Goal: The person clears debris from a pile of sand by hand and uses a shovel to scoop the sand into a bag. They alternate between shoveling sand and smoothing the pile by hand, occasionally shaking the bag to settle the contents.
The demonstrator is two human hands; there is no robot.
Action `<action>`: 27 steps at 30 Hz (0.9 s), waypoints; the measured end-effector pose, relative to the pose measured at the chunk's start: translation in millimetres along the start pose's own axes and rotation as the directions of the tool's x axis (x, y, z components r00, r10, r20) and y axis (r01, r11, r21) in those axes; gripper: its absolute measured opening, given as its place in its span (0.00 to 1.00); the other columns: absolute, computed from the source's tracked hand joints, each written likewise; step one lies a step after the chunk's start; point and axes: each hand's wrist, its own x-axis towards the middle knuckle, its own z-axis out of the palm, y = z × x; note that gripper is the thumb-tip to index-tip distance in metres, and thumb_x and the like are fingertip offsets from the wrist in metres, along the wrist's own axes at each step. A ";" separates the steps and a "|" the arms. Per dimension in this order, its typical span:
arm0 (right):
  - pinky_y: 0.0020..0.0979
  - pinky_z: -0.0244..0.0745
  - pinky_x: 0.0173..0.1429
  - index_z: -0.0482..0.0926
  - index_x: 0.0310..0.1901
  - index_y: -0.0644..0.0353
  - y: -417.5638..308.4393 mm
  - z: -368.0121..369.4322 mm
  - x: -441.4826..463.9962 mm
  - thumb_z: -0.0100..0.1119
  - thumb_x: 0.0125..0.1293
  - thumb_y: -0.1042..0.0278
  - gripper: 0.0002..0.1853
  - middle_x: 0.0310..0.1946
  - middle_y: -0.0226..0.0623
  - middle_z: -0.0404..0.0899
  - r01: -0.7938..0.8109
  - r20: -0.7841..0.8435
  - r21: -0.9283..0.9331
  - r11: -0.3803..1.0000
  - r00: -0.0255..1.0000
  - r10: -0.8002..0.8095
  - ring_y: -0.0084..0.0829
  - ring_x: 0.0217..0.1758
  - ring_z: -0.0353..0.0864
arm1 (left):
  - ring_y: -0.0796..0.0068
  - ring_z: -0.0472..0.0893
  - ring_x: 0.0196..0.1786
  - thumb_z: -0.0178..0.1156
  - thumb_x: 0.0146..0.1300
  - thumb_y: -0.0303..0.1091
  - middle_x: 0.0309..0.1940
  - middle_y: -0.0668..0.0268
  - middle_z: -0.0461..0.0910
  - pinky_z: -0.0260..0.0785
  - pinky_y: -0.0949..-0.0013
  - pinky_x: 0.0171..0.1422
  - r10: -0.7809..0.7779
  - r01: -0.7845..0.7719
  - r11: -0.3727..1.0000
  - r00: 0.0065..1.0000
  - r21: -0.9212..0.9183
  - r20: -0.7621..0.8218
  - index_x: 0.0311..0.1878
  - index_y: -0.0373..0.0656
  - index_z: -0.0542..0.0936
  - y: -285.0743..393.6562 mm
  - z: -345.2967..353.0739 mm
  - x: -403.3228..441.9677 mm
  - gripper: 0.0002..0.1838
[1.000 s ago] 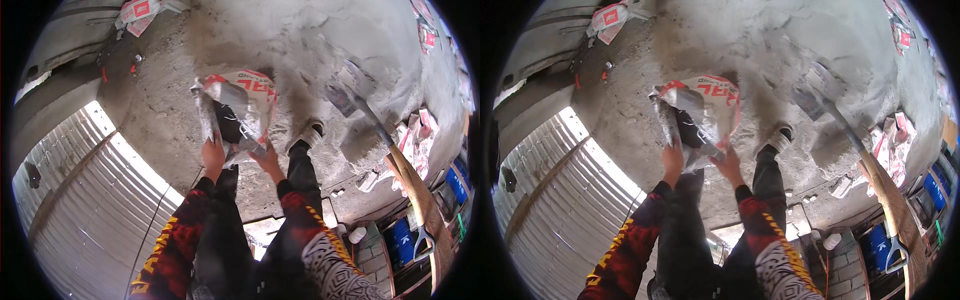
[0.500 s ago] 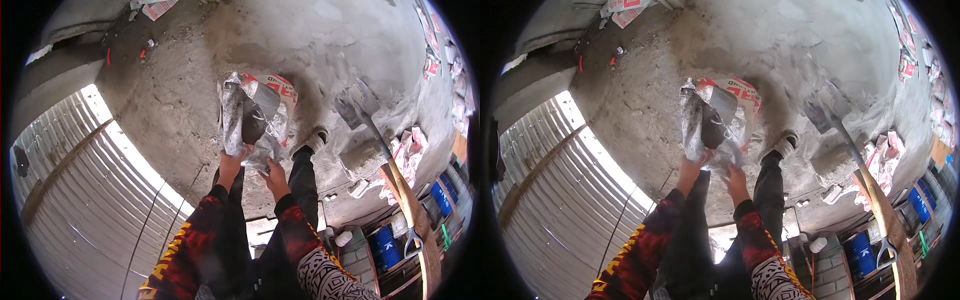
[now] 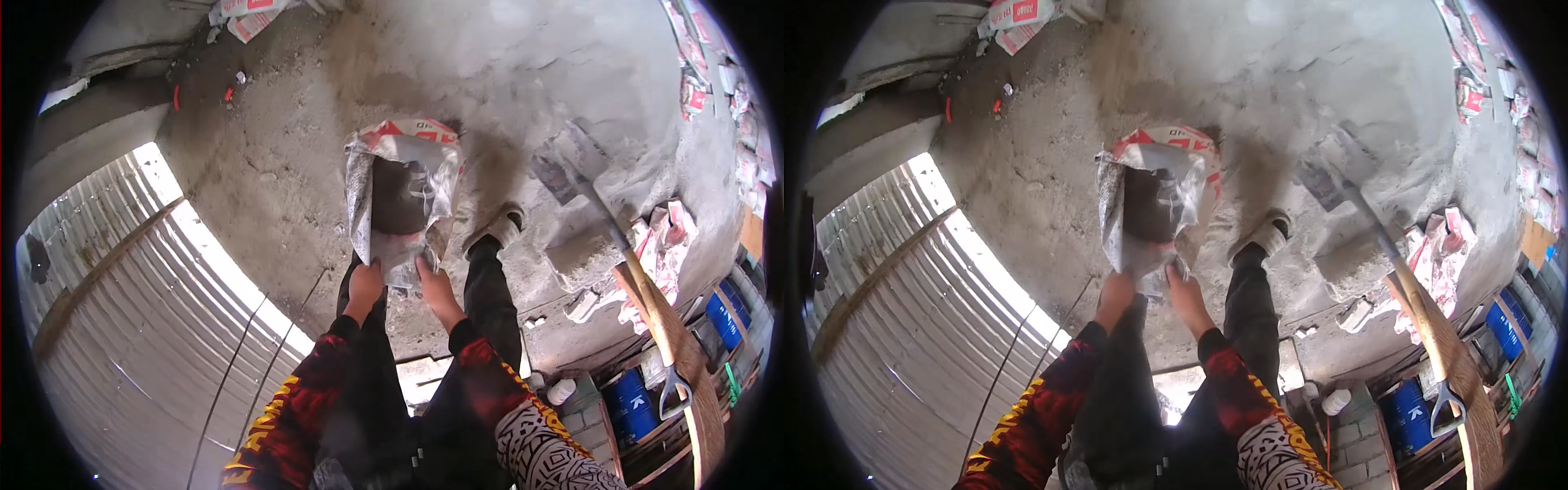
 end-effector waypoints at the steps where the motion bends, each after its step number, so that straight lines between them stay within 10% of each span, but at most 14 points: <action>1: 0.37 0.74 0.32 0.80 0.37 0.75 18.6 -1.2 10.7 0.59 0.67 0.40 0.33 0.28 0.44 0.81 0.119 -0.043 0.142 0.983 0.992 -0.114 0.31 0.28 0.80 | 0.44 0.84 0.35 0.50 0.70 0.36 0.28 0.44 0.82 0.77 0.47 0.40 -0.008 0.007 1.000 0.999 -0.007 -0.036 0.43 0.36 0.83 3.2 9.5 3.7 0.15; 4: 0.37 0.70 0.26 0.78 0.30 0.70 -31.0 -29.9 1.3 0.61 0.67 0.43 0.30 0.19 0.36 0.76 0.139 -0.106 -0.218 0.966 0.981 -0.165 0.28 0.21 0.75 | 0.44 0.84 0.33 0.51 0.69 0.37 0.26 0.44 0.81 0.77 0.47 0.39 -0.041 0.032 0.985 0.998 -0.167 -0.054 0.40 0.34 0.83 23.1 13.4 12.6 0.16; 8: 0.36 0.66 0.24 0.79 0.27 0.69 -30.0 -70.2 12.8 0.61 0.67 0.45 0.28 0.13 0.33 0.71 0.086 -0.125 -0.153 0.984 0.986 -0.106 0.28 0.17 0.72 | 0.39 0.82 0.36 0.49 0.72 0.39 0.28 0.41 0.81 0.75 0.46 0.42 -0.077 0.061 0.983 0.994 -0.176 -0.083 0.34 0.32 0.82 68.2 4.5 4.7 0.20; 10: 0.33 0.69 0.25 0.81 0.36 0.66 -30.5 -70.0 -3.8 0.63 0.67 0.45 0.25 0.22 0.32 0.76 0.024 -0.114 -0.288 0.957 0.992 -0.059 0.26 0.24 0.75 | 0.36 0.81 0.38 0.48 0.73 0.40 0.29 0.39 0.80 0.73 0.45 0.44 -0.404 0.378 0.738 0.911 -0.558 0.083 0.33 0.29 0.81 76.3 10.6 -5.6 0.23; 12: 0.34 0.76 0.34 0.79 0.51 0.60 -27.5 -64.0 -9.0 0.63 0.67 0.42 0.26 0.41 0.33 0.80 -0.091 -0.061 0.132 0.987 0.993 0.099 0.26 0.40 0.80 | 0.36 0.81 0.39 0.48 0.73 0.41 0.29 0.39 0.80 0.72 0.46 0.43 -0.462 0.464 0.688 0.873 -0.558 0.156 0.37 0.27 0.81 65.3 15.4 -11.4 0.23; 14: 0.39 0.78 0.48 0.70 0.64 0.53 -5.2 -68.2 1.3 0.61 0.67 0.39 0.33 0.58 0.30 0.75 -0.164 0.130 0.306 0.938 0.983 0.130 0.29 0.57 0.76 | 0.37 0.82 0.38 0.50 0.72 0.46 0.29 0.40 0.81 0.70 0.47 0.42 -0.213 0.164 0.904 0.973 -0.395 -0.086 0.40 0.26 0.80 31.9 39.7 -10.2 0.25; 15: 0.43 0.76 0.54 0.66 0.68 0.53 -6.3 -66.7 -4.9 0.61 0.68 0.41 0.35 0.62 0.31 0.72 -0.178 0.252 0.507 0.843 0.966 0.052 0.32 0.62 0.72 | 0.41 0.82 0.36 0.51 0.72 0.50 0.28 0.42 0.81 0.71 0.50 0.41 -0.400 0.381 0.680 0.909 -0.627 0.118 0.41 0.27 0.81 26.9 32.5 -9.8 0.27; 18: 0.47 0.70 0.64 0.60 0.72 0.53 -0.6 -49.6 -17.8 0.61 0.68 0.42 0.38 0.67 0.33 0.67 -0.231 0.363 0.739 0.633 0.928 -0.086 0.34 0.69 0.67 | 0.45 0.83 0.35 0.52 0.71 0.52 0.29 0.43 0.82 0.73 0.53 0.41 -0.306 0.503 0.557 0.864 -0.661 0.401 0.44 0.29 0.81 26.8 -24.8 -11.7 0.28; 20: 0.49 0.68 0.64 0.60 0.72 0.52 3.3 -32.2 -19.5 0.60 0.69 0.43 0.37 0.67 0.35 0.67 -0.061 0.131 0.387 0.920 0.991 0.011 0.37 0.71 0.65 | 0.47 0.83 0.34 0.53 0.71 0.56 0.29 0.45 0.82 0.74 0.53 0.41 -0.206 0.472 0.567 0.875 -0.675 0.438 0.43 0.29 0.82 2.3 -14.7 -1.6 0.31; 22: 0.52 0.66 0.65 0.61 0.71 0.52 3.7 -12.1 -29.9 0.61 0.68 0.41 0.37 0.68 0.36 0.67 -0.082 0.185 0.368 0.926 0.983 0.014 0.39 0.71 0.65 | 0.45 0.83 0.33 0.52 0.70 0.62 0.29 0.46 0.83 0.75 0.50 0.41 0.051 0.109 0.877 0.947 -0.469 0.316 0.42 0.30 0.81 -10.2 -33.2 5.0 0.35; 23: 0.53 0.64 0.66 0.61 0.70 0.53 1.1 -1.4 -37.5 0.61 0.67 0.40 0.38 0.67 0.36 0.67 -0.097 0.175 0.354 0.930 0.984 0.036 0.40 0.71 0.65 | 0.46 0.84 0.35 0.45 0.65 0.74 0.30 0.49 0.84 0.74 0.50 0.48 -0.009 0.133 0.926 0.944 -0.354 0.330 0.38 0.34 0.83 -11.3 -48.9 12.0 0.43; 27: 0.55 0.55 0.71 0.61 0.70 0.53 9.2 28.0 -45.3 0.63 0.62 0.33 0.44 0.68 0.39 0.65 -0.114 0.149 0.448 0.887 0.987 0.052 0.42 0.72 0.63 | 0.41 0.81 0.46 0.54 0.65 0.67 0.39 0.45 0.83 0.72 0.46 0.52 -0.211 0.251 0.934 0.962 -0.256 0.173 0.44 0.34 0.80 -11.1 -112.7 35.7 0.37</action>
